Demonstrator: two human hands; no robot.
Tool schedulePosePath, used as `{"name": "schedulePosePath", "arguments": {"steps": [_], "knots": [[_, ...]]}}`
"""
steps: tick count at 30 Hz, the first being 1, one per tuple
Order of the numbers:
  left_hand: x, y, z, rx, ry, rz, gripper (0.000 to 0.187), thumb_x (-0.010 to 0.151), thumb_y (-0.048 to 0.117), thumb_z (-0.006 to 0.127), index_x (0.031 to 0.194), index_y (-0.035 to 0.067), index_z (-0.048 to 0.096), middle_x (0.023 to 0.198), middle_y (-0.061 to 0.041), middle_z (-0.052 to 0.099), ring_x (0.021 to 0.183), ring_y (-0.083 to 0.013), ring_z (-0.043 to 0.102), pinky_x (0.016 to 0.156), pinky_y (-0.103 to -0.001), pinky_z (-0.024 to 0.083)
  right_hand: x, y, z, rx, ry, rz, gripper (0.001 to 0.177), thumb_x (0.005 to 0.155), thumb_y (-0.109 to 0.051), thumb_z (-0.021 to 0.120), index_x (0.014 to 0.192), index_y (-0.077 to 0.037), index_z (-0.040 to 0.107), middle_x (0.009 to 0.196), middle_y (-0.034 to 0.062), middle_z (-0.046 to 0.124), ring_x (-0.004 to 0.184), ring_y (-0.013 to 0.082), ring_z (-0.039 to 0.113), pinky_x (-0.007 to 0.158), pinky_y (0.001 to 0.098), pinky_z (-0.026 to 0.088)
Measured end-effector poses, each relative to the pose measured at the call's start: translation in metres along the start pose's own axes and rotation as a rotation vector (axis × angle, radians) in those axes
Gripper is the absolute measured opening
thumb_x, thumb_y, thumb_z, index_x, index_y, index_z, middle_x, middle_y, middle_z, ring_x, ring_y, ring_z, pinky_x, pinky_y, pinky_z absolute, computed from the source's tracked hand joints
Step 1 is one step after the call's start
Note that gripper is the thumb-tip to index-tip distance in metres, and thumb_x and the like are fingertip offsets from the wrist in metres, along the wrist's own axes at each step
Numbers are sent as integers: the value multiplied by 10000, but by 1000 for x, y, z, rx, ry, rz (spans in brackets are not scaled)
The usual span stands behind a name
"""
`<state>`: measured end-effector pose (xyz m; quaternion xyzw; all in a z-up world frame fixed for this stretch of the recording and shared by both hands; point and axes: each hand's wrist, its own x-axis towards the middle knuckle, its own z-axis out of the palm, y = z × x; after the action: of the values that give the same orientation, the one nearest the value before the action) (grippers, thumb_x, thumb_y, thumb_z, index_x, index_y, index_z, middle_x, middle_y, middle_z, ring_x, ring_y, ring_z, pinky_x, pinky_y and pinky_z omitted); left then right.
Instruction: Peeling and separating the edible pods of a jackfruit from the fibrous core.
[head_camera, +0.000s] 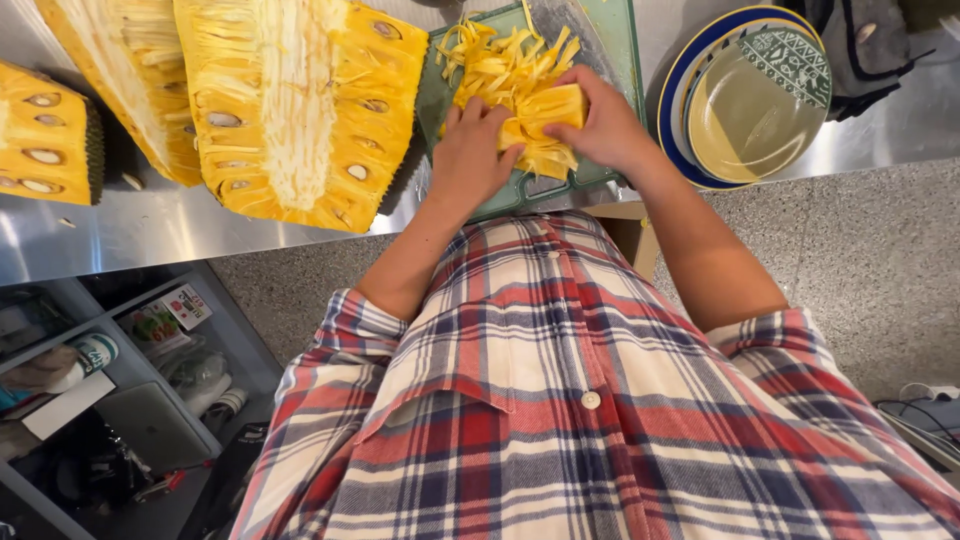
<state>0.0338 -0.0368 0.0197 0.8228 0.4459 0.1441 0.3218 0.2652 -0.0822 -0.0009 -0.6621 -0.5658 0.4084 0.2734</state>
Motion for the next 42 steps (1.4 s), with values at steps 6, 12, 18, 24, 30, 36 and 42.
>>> {"name": "schedulePosePath", "arguments": {"steps": [6, 12, 18, 24, 30, 36, 42], "knots": [[-5, -19, 5, -86, 51, -8, 428, 848, 286, 815, 1215, 118, 674, 1174, -60, 608, 1112, -325, 571, 876, -433, 538, 4, 34, 0, 466, -113, 2, 489, 889, 25, 800, 1273, -69, 512, 1149, 11, 640, 1095, 107, 645, 938, 270, 553], [-4, -21, 2, -126, 33, -39, 425, 866, 303, 813, 1233, 133, 683, 1189, -61, 605, 1137, -323, 565, 888, -434, 532, -5, 56, 4, 560, -81, -104, 508, 896, 98, 778, 1296, -63, 509, 1255, 22, 613, 1203, 124, 640, 1060, 300, 543], [-4, -20, 8, -121, 25, -46, 446, 833, 309, 819, 1222, 127, 699, 1186, -52, 609, 1146, -315, 552, 896, -426, 531, -10, -18, -13, -37, -88, -5, 523, 883, -95, 819, 1312, -64, 520, 1215, 85, 669, 1135, 184, 683, 979, 342, 549], [-4, -17, 16, -84, 65, -26, 428, 829, 282, 816, 1209, 118, 705, 1151, -89, 598, 1121, -344, 547, 867, -452, 538, 15, -28, 29, -1028, 113, -293, 652, 701, -456, 806, 1171, -65, 578, 1068, 146, 688, 961, 350, 670, 786, 516, 526], [-8, -14, 20, -72, 104, -10, 392, 849, 263, 807, 1188, 100, 696, 1161, -114, 577, 1106, -359, 538, 842, -461, 543, 36, -42, 31, -952, -36, 120, 709, 851, -564, 740, 1216, 9, 535, 1033, 204, 692, 932, 393, 676, 763, 528, 512], [-9, -16, 16, -99, 98, -30, 416, 834, 282, 815, 1200, 122, 697, 1146, -84, 580, 1114, -342, 547, 851, -457, 544, 34, -27, 30, -1057, 3, -73, 683, 808, -581, 746, 1174, -35, 559, 1060, 169, 708, 1033, 356, 638, 931, 539, 405], [-16, -14, 15, -119, 129, -33, 408, 837, 269, 814, 1200, 125, 697, 1156, -81, 578, 1137, -337, 547, 841, -448, 547, 37, -18, 51, -1214, 23, -52, 660, 840, -551, 734, 1230, -52, 550, 1039, 155, 715, 1059, 372, 620, 989, 659, 311]]}}
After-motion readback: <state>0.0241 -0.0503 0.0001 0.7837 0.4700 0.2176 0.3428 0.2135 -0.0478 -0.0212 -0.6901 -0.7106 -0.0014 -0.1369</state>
